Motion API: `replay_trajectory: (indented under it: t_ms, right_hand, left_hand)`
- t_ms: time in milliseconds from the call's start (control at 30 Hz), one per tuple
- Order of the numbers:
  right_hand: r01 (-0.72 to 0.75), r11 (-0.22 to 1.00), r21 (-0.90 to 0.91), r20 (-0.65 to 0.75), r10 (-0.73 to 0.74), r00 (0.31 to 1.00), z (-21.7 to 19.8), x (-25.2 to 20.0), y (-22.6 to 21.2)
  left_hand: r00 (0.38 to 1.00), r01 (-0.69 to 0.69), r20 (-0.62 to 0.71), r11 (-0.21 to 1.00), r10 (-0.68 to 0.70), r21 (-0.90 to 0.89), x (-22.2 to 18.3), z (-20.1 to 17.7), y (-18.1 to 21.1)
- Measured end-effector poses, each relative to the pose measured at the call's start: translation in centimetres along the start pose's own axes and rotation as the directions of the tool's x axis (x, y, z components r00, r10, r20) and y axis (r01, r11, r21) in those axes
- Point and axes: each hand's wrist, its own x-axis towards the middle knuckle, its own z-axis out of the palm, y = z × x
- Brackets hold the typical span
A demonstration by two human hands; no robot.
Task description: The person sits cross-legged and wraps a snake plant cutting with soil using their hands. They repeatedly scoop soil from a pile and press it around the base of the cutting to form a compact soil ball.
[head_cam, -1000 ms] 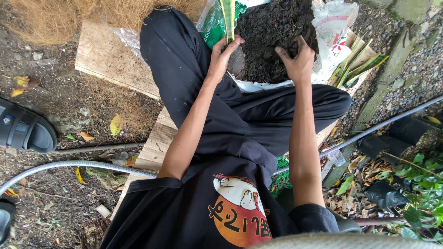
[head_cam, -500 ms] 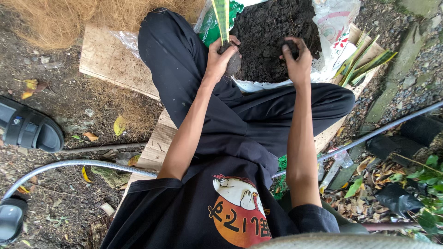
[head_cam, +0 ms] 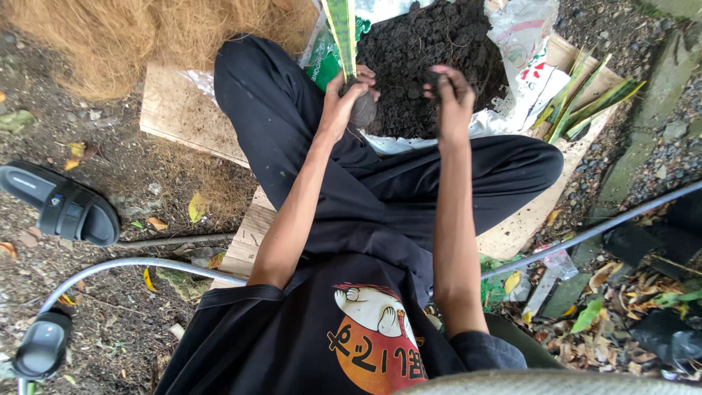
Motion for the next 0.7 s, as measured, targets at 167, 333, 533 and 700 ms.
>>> replay_trajectory:
  t_ms: [167,333,533,700]
  right_hand:
    - [0.098,0.993,-0.067,0.050,-0.095,0.994,3.9,-2.5,0.4]
    - [0.297,0.919,-0.258,0.051,-0.294,0.954,6.5,-4.5,0.7]
    - [0.292,0.912,-0.287,0.031,-0.296,0.955,5.1,-4.2,0.4]
    - [0.302,0.926,-0.226,0.057,-0.297,0.953,4.4,-4.1,-0.3]
  left_hand:
    - [1.000,-0.018,-0.006,0.999,0.019,0.043,0.6,2.6,-0.8]
    - [0.995,-0.096,0.004,0.995,0.096,-0.002,1.7,6.5,-2.3]
    - [0.995,-0.005,-0.102,0.995,0.015,0.097,1.6,9.1,-2.6]
    - [0.980,0.000,-0.197,0.991,0.027,0.135,2.0,9.7,-3.3]
